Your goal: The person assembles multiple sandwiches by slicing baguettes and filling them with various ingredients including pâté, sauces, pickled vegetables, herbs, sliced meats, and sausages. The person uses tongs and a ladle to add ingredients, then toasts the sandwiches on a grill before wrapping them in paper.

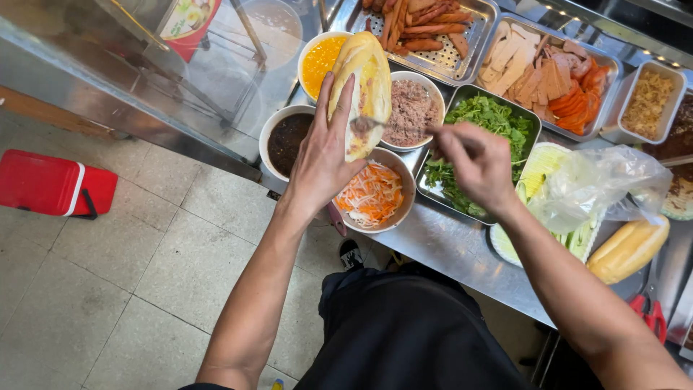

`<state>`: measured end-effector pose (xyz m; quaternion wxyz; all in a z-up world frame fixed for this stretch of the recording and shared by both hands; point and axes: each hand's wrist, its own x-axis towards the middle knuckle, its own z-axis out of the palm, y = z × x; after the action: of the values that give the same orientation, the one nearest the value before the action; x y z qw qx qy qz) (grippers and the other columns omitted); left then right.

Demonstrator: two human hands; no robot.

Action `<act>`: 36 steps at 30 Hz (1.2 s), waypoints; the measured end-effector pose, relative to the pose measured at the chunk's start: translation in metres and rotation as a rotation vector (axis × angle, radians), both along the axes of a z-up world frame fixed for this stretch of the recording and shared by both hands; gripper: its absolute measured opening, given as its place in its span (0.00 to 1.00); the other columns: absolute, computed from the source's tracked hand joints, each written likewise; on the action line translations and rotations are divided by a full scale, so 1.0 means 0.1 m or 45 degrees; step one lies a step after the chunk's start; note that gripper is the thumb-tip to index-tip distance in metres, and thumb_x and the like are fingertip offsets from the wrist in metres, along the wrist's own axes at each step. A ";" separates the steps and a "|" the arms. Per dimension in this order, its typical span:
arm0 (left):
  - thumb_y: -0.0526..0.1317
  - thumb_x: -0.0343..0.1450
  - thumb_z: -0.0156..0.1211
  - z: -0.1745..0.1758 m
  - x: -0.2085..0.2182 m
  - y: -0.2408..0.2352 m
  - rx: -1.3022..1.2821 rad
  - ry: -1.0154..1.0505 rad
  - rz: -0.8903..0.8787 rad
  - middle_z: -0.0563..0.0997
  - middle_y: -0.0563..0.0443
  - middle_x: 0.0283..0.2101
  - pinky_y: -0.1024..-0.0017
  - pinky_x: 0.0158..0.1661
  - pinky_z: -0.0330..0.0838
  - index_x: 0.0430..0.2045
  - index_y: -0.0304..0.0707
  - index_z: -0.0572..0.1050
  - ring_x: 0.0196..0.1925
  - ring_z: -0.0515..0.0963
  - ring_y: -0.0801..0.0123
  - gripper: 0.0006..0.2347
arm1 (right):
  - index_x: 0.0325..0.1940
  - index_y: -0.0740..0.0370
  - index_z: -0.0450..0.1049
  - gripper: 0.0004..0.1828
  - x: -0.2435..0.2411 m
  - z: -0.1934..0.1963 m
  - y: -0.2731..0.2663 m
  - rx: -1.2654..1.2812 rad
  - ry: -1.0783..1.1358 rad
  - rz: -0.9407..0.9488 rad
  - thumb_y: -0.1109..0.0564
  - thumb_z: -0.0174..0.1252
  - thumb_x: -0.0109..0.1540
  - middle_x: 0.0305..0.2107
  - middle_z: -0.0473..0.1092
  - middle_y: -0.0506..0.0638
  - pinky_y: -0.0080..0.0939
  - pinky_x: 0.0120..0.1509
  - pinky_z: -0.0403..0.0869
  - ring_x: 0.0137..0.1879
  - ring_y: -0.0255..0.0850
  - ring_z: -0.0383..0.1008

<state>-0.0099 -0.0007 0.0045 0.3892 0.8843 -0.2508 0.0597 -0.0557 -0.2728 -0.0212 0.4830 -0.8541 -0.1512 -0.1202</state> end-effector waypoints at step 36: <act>0.39 0.57 0.79 0.45 -0.89 -2.24 -0.305 0.326 -0.988 0.52 0.30 0.76 0.60 0.70 0.55 0.75 0.34 0.40 0.77 0.58 0.45 0.55 | 0.61 0.62 0.77 0.19 -1.94 -0.31 -1.93 0.964 0.102 -1.353 0.50 0.53 0.71 0.30 0.73 0.48 0.31 0.32 0.65 0.29 0.29 0.66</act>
<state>-0.0988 -0.2245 0.0490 0.5107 0.6733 -0.5059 -0.1729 -0.2501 -0.4660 -0.0520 0.6303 -0.5873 0.3625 -0.3555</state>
